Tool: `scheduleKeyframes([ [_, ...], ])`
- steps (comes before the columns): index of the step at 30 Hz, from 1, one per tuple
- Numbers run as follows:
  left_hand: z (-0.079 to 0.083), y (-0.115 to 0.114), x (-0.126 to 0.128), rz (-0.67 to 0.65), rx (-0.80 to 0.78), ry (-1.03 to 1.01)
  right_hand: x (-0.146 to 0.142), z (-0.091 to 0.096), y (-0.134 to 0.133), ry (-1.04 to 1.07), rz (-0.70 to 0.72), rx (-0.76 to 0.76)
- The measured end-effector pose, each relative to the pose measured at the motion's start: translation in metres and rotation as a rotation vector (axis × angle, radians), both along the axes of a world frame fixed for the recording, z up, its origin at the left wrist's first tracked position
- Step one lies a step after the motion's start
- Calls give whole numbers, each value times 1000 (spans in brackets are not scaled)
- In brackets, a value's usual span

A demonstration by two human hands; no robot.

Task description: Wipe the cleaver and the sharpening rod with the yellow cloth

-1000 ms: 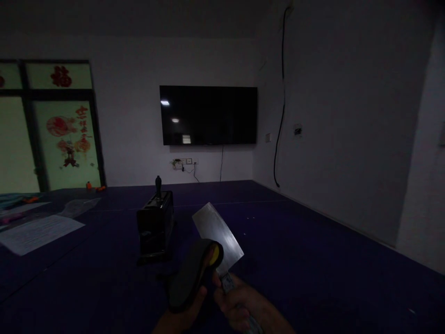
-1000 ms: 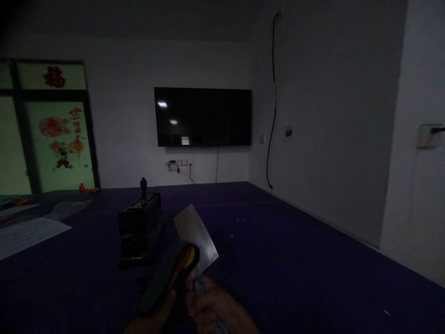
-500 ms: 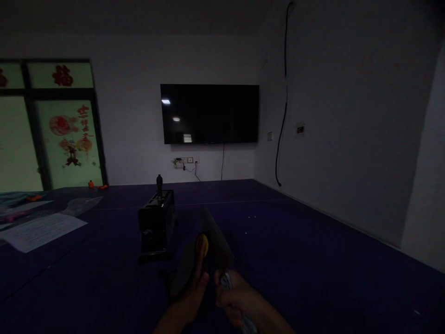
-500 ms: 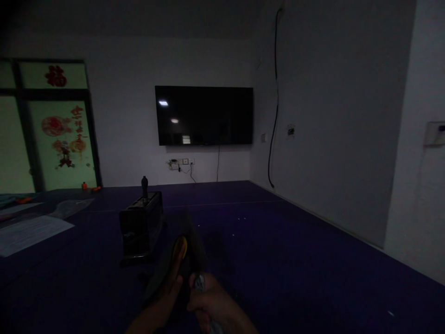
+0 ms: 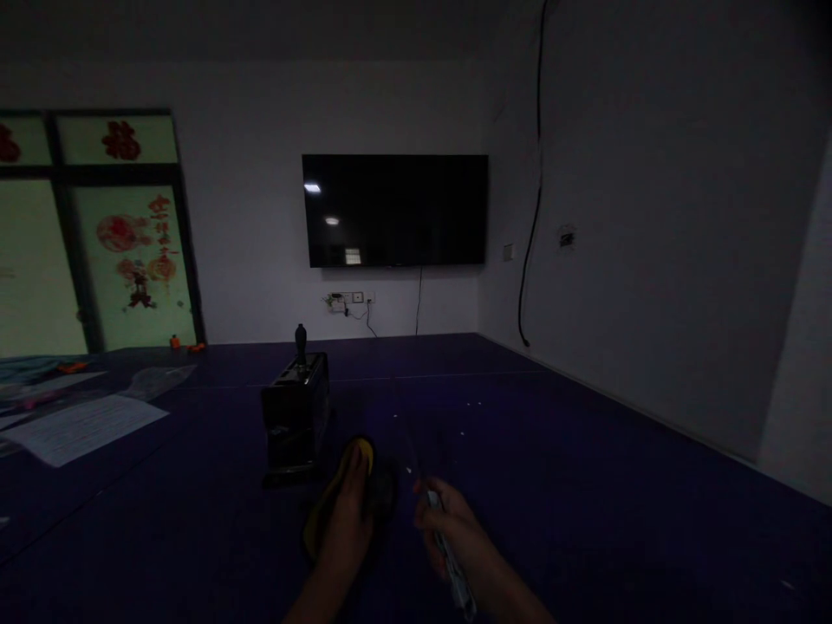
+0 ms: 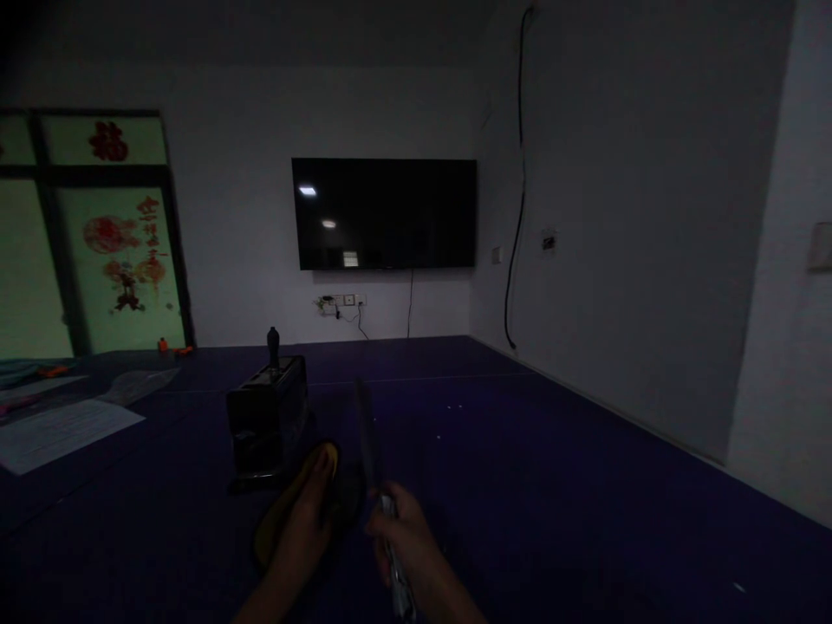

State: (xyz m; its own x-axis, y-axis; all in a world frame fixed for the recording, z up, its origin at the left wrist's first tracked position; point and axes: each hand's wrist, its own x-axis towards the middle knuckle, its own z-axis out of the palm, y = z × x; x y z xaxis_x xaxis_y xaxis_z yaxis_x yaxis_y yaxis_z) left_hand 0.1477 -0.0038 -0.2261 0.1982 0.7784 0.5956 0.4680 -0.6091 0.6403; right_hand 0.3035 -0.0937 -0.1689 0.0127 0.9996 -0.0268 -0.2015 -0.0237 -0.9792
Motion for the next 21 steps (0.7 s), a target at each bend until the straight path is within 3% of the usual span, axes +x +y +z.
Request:
scheduleKeyframes([
  [2,-2,8,-4,56,-71,10,2,3,0,27,-79,15],
  [5,7,7,-9,108,-145,18,5,3,4,34,-200,67],
  [9,26,-8,-13,281,-42,-145,7,1,10,-11,-337,161],
  [11,26,-13,-13,315,49,-221,9,-2,13,-48,-368,192],
  [14,13,-18,-12,239,183,-168,10,-6,12,-178,-369,275],
  [17,0,-24,-4,61,313,48,9,-6,8,-393,-365,354],
  [21,4,-37,8,-251,403,339,2,-1,1,-585,-278,446],
])
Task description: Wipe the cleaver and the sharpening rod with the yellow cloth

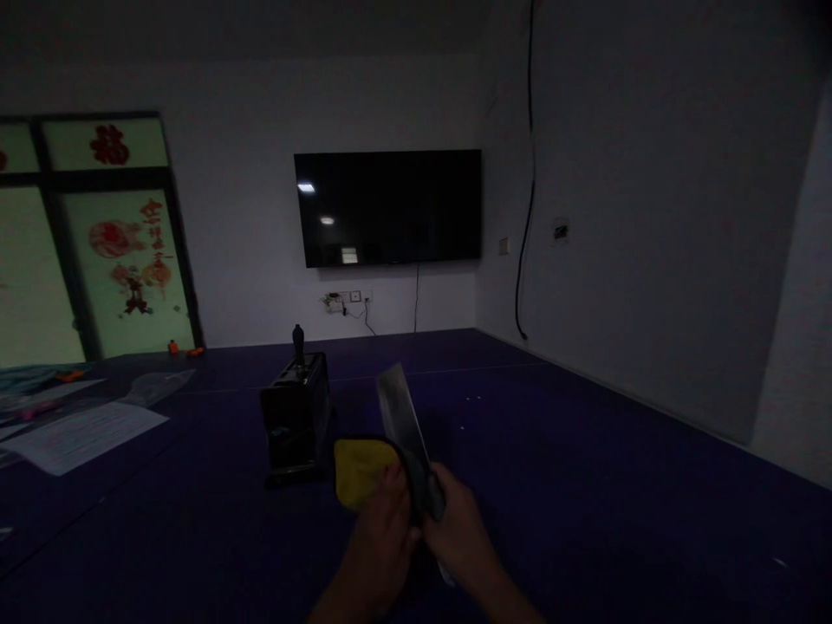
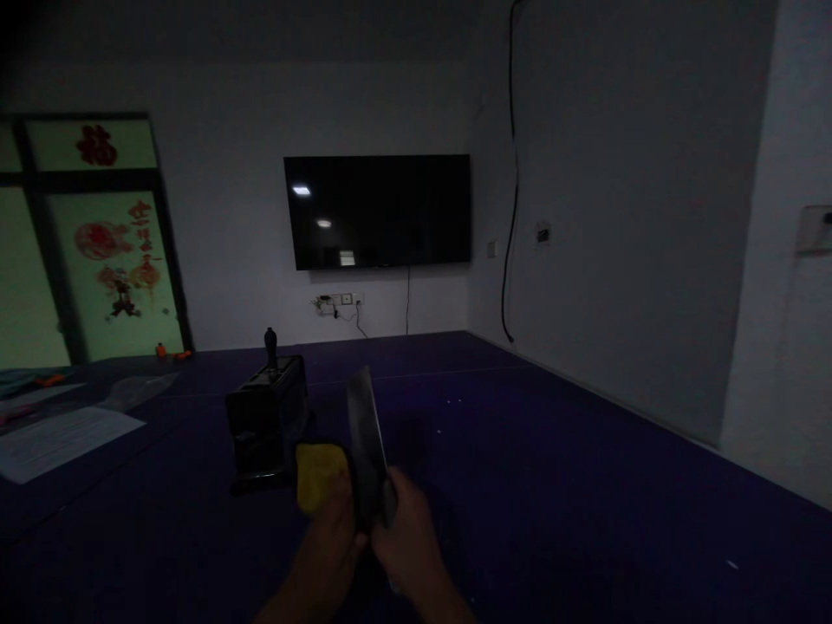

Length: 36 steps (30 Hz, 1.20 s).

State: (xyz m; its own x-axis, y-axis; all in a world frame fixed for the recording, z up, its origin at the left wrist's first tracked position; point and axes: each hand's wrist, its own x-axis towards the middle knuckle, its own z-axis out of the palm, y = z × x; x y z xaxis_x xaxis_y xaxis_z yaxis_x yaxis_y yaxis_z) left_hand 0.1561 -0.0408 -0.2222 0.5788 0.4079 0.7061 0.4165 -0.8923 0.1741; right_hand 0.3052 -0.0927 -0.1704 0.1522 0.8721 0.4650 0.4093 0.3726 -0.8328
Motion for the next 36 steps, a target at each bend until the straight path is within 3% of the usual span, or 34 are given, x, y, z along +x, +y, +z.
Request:
scheduleKeyframes([
  [4,7,-3,-1,-72,1,79,-7,1,-5,-100,57,25],
  [8,1,2,-8,-26,-27,102,-9,-1,-8,-147,22,38],
  [13,-2,7,-11,59,-29,54,-6,-3,-7,-190,79,73],
  [19,4,15,-14,159,-142,-137,-5,-6,-6,-325,113,113],
  [26,13,19,-20,215,-284,-448,-1,-9,-6,-582,185,48],
  [31,20,24,-30,241,-308,-640,4,-13,-4,-717,173,19],
  [36,24,26,-34,262,-230,-744,7,-13,-2,-735,149,84],
])
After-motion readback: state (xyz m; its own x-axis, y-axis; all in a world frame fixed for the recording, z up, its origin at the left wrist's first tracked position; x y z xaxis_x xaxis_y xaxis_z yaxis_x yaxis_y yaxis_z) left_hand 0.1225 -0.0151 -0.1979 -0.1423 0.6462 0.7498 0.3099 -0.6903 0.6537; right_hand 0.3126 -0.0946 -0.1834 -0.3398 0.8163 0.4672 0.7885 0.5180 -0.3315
